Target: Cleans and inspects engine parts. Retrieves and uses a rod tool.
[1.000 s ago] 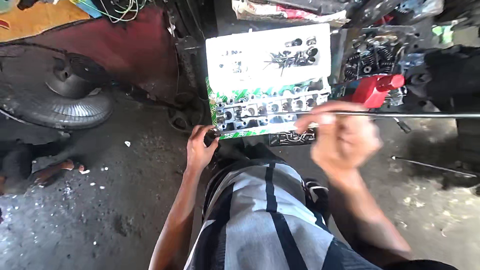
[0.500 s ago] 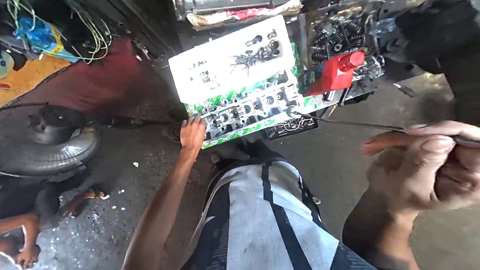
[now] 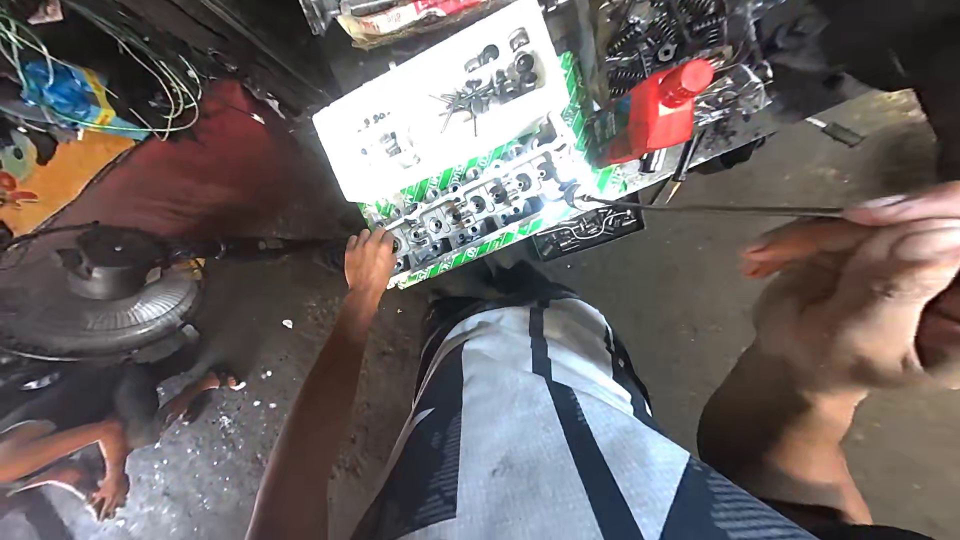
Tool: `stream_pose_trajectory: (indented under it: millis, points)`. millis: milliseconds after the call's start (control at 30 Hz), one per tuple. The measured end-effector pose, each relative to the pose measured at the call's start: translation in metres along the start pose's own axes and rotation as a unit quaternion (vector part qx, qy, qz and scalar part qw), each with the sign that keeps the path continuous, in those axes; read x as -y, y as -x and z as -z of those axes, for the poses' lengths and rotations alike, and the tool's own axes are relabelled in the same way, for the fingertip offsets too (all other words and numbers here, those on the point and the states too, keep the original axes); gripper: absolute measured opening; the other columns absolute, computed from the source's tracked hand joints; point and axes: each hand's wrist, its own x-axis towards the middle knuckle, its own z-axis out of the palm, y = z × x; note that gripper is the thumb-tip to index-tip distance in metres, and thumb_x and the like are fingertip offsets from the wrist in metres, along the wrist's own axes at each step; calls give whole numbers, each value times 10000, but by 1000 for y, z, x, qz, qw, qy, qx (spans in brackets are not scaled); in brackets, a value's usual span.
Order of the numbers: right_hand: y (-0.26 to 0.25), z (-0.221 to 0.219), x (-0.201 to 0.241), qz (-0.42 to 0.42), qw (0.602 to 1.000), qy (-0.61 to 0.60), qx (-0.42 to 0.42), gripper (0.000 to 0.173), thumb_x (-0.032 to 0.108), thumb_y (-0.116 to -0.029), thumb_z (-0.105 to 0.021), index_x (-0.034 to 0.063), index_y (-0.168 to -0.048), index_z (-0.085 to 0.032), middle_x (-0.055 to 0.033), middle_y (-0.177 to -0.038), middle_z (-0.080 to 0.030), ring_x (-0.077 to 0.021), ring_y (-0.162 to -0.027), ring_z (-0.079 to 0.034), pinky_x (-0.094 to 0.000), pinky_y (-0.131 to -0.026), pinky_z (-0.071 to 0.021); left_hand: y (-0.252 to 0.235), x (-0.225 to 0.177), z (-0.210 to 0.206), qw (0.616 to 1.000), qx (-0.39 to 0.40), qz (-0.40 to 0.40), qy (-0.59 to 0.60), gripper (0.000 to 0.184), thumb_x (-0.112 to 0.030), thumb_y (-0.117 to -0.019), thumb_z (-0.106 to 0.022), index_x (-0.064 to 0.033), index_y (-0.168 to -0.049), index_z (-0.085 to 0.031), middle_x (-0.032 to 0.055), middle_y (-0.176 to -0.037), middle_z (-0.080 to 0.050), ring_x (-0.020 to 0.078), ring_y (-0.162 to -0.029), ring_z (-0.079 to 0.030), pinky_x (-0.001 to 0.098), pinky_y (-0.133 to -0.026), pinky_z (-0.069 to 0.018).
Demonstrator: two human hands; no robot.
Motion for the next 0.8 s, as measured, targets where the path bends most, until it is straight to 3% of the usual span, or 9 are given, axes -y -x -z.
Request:
stream_pose_trajectory:
  millis: [400, 533, 633, 700, 800]
  points:
    - [-2, -1, -6, 3, 1000, 26, 4, 200, 173, -1068, -472, 39, -1147, -598, -4, -831, -715, -153, -654, -708, -337, -597, -626, 4, 2, -10, 999, -46, -17, -16, 203, -163, -921, -721, -92, -1112, -726, 101, -1077, -705, 334, -1012, -649, 500, -860, -501]
    - [-1, -4, -7, 0, 1000, 26, 3, 203, 168, -1065, -468, 30, -1148, -591, -4, -824, -709, -150, -651, -705, -336, -597, -623, 5, 3, -15, 998, -61, -27, -6, 207, -117, -921, -690, -111, -1125, -725, 108, -1162, -688, 340, -1049, -641, 511, -872, -496]
    - [1, -1, -3, -12, 1000, 21, -1, 187, 177, -1062, -487, 43, -1133, -596, -7, -820, -718, -162, -655, -713, -344, -609, -629, 23, 4, 7, 986, -62, 71, 136, 331, -145, -944, -673, -51, -1262, -670, 191, -1305, -616, 402, -1123, -637, 587, -931, -521]
    - [2, 1, 2, -23, 999, 30, 2, 164, 178, -1065, -486, 67, -1103, -601, 5, -809, -715, -154, -654, -712, -330, -609, -628, 43, 2, 27, 963, -56, 168, 204, 369, -218, -984, -627, -58, -1317, -618, 201, -1220, -658, 419, -1059, -664, 640, -876, -532]
    - [2, -1, 7, -31, 999, 30, 14, 156, 179, -1068, -487, 85, -1075, -612, 20, -806, -713, -135, -654, -709, -310, -609, -626, 62, -14, 46, 935, 65, 227, 266, 449, -364, -998, -609, -136, -1385, -595, 216, -1109, -711, 430, -1001, -692, 681, -841, -526]
